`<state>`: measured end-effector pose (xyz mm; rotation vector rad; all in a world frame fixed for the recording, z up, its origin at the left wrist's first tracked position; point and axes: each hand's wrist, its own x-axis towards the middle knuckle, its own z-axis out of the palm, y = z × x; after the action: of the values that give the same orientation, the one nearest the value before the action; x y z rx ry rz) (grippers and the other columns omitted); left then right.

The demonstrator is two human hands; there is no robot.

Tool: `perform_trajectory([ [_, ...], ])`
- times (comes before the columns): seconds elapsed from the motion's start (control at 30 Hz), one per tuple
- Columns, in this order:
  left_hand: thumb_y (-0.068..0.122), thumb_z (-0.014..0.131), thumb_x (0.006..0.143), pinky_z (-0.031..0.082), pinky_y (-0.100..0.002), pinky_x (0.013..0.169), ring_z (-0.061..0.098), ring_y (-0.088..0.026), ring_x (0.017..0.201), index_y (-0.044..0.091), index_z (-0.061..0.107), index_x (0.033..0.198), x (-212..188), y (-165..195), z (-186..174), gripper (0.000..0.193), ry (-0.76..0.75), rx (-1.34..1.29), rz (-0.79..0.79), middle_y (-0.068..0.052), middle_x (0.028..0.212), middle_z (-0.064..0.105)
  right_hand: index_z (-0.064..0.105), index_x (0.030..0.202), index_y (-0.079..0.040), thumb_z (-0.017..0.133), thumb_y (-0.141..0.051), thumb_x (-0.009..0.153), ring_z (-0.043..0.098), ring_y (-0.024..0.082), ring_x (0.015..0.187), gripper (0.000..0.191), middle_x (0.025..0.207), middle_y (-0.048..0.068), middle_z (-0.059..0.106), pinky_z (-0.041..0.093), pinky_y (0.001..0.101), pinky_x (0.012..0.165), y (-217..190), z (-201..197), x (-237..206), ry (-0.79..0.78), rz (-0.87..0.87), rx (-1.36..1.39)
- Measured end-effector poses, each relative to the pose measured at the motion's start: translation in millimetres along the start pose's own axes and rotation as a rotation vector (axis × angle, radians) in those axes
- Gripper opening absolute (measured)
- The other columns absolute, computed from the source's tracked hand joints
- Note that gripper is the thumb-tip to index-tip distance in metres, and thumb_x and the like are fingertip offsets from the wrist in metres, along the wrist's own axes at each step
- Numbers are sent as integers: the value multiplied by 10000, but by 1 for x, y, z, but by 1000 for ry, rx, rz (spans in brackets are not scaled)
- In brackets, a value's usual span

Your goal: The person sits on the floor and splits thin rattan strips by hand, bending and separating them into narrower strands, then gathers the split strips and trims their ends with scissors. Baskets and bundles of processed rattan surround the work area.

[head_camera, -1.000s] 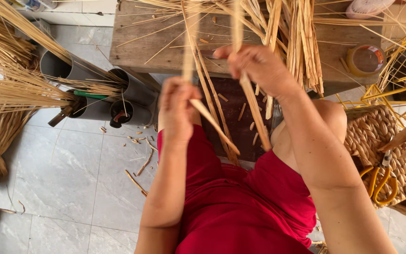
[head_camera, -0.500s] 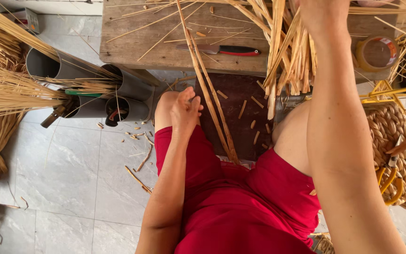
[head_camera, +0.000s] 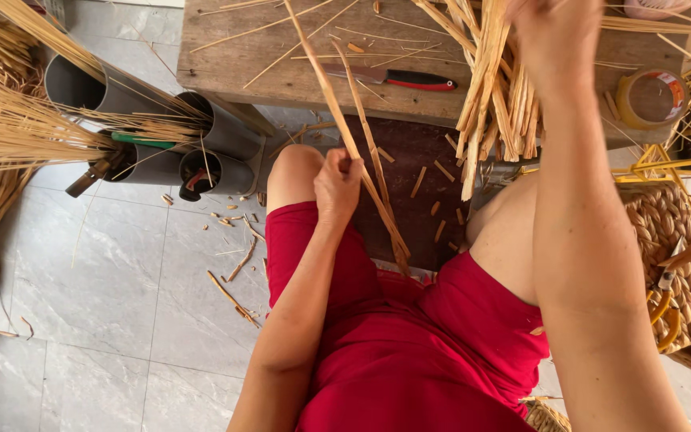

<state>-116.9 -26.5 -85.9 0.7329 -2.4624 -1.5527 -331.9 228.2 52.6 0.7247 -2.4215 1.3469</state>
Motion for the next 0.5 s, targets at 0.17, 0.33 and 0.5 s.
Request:
perform_trajectory([
  [0.17, 165, 663, 1050, 506, -210, 762, 639, -43, 896, 37, 704, 1219, -6, 28, -28, 216, -76, -638, 171, 16, 1013, 732, 756, 1123, -149, 707, -152, 1024, 683, 46, 759, 110, 963, -10, 762, 597, 203, 638, -94, 51, -41, -435, 290, 101],
  [0.33, 163, 663, 1037, 463, -184, 776, 637, -31, 936, 52, 701, 1220, -26, 72, -51, 217, -255, -786, 118, 32, 1044, 751, 732, 1237, -67, 727, -124, 988, 662, 74, 873, 256, 1008, 23, 734, 546, 234, 769, -127, 67, -53, -616, 156, 405],
  [0.5, 171, 696, 1034, 489, -213, 773, 629, -46, 926, 69, 632, 1152, -36, 96, -61, 168, -292, -817, 162, 32, 1009, 710, 757, 1154, -62, 742, -122, 967, 689, 74, 904, 197, 990, 15, 726, 578, 225, 817, -128, 62, -53, -660, 234, 506],
])
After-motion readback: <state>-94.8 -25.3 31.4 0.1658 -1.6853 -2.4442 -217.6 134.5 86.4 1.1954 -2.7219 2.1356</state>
